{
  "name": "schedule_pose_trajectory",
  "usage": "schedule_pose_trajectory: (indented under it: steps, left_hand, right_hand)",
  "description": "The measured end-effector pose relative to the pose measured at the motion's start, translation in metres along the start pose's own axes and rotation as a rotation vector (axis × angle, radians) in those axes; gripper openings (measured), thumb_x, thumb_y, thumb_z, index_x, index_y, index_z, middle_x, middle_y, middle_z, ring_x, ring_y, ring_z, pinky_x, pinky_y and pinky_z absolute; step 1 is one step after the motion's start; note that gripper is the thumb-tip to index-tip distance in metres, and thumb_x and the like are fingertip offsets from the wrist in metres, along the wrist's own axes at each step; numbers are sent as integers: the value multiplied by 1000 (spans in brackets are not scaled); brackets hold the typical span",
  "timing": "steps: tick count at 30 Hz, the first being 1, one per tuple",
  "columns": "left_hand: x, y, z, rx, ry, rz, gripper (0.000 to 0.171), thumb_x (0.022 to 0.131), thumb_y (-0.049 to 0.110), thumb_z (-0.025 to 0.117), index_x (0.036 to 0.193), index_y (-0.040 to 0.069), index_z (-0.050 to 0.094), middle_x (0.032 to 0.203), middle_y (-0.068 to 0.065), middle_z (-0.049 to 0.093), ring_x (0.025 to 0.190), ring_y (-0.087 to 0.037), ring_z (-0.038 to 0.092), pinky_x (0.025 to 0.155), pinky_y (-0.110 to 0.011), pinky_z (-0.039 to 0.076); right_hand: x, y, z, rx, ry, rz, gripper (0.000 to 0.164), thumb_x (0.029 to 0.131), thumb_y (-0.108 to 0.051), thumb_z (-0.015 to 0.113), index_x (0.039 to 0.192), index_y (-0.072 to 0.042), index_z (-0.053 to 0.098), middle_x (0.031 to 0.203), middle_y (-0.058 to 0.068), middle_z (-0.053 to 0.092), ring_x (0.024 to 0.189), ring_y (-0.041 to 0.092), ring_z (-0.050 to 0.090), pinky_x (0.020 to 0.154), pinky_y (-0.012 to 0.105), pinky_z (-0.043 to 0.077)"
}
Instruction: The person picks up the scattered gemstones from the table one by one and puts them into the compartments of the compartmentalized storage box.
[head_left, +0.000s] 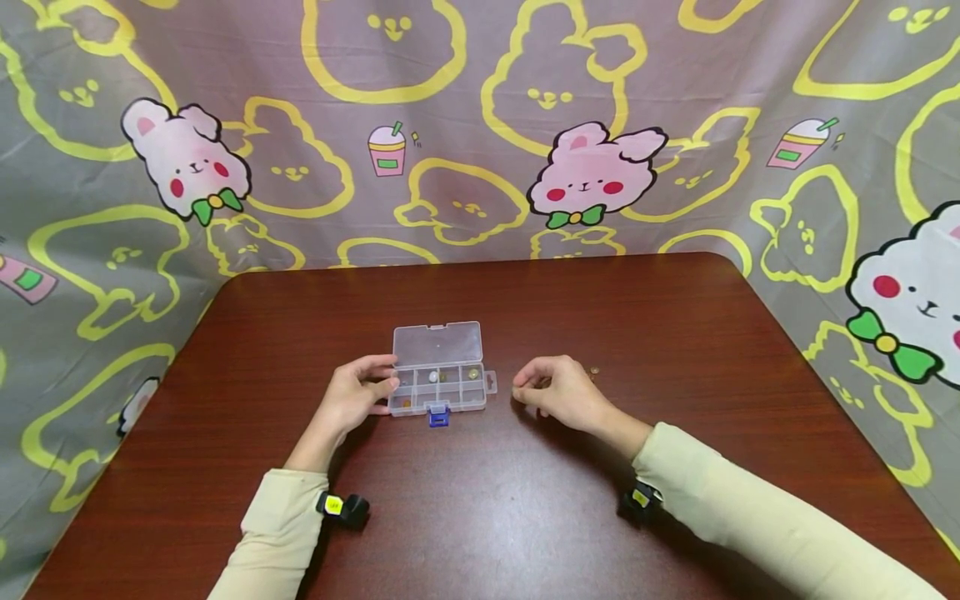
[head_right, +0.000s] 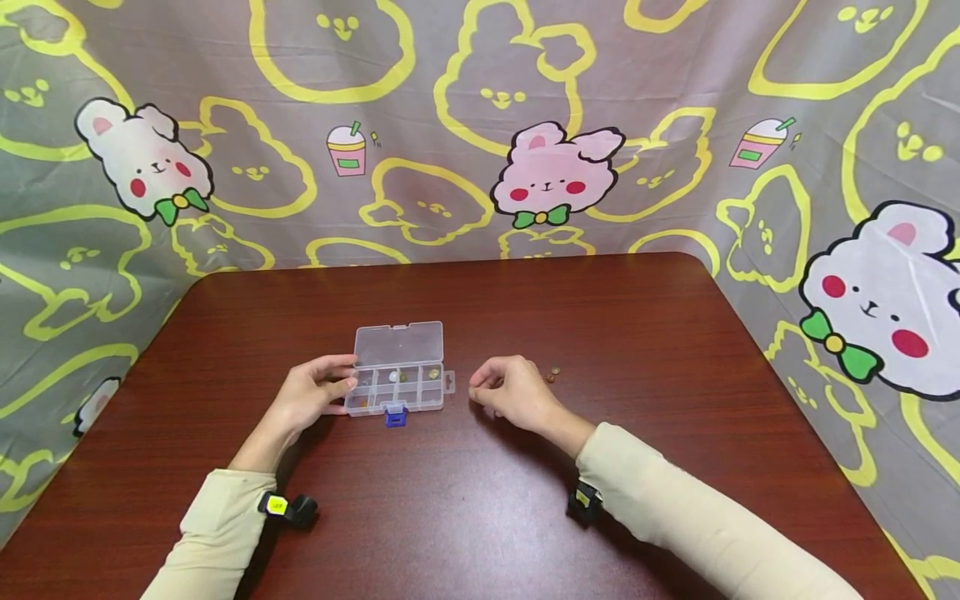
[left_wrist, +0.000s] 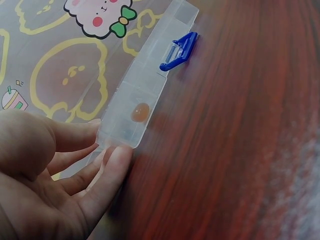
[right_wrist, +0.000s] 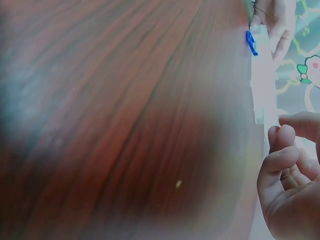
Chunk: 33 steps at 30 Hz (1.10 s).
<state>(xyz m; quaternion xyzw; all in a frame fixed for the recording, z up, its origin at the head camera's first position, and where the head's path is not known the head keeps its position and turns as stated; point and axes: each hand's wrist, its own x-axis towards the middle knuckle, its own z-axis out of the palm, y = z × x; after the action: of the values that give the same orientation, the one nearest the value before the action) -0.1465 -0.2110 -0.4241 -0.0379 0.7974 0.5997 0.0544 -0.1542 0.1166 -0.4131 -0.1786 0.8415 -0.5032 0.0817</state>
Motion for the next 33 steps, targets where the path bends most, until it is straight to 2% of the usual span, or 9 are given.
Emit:
schedule_pose_trajectory:
  steps: [20, 33]
  left_hand:
    - [1, -1, 0, 3, 8, -11, 41, 95, -4, 64, 135, -4, 58, 121, -28, 61, 83, -16, 65, 62, -33, 61]
    - [1, 0, 0, -6, 9, -10, 41, 94, -4, 65, 135, -4, 58, 121, -28, 61, 81, -14, 65, 61, -32, 61]
  right_hand:
    - [13, -16, 22, 28, -26, -42, 5, 86, -4, 76, 90, -4, 73, 74, 1, 68, 49, 14, 57, 47, 30, 53]
    - [25, -31, 45, 33, -50, -88, 4, 86, -3, 76, 89, -3, 74, 73, 2, 68, 47, 11, 55, 46, 28, 52]
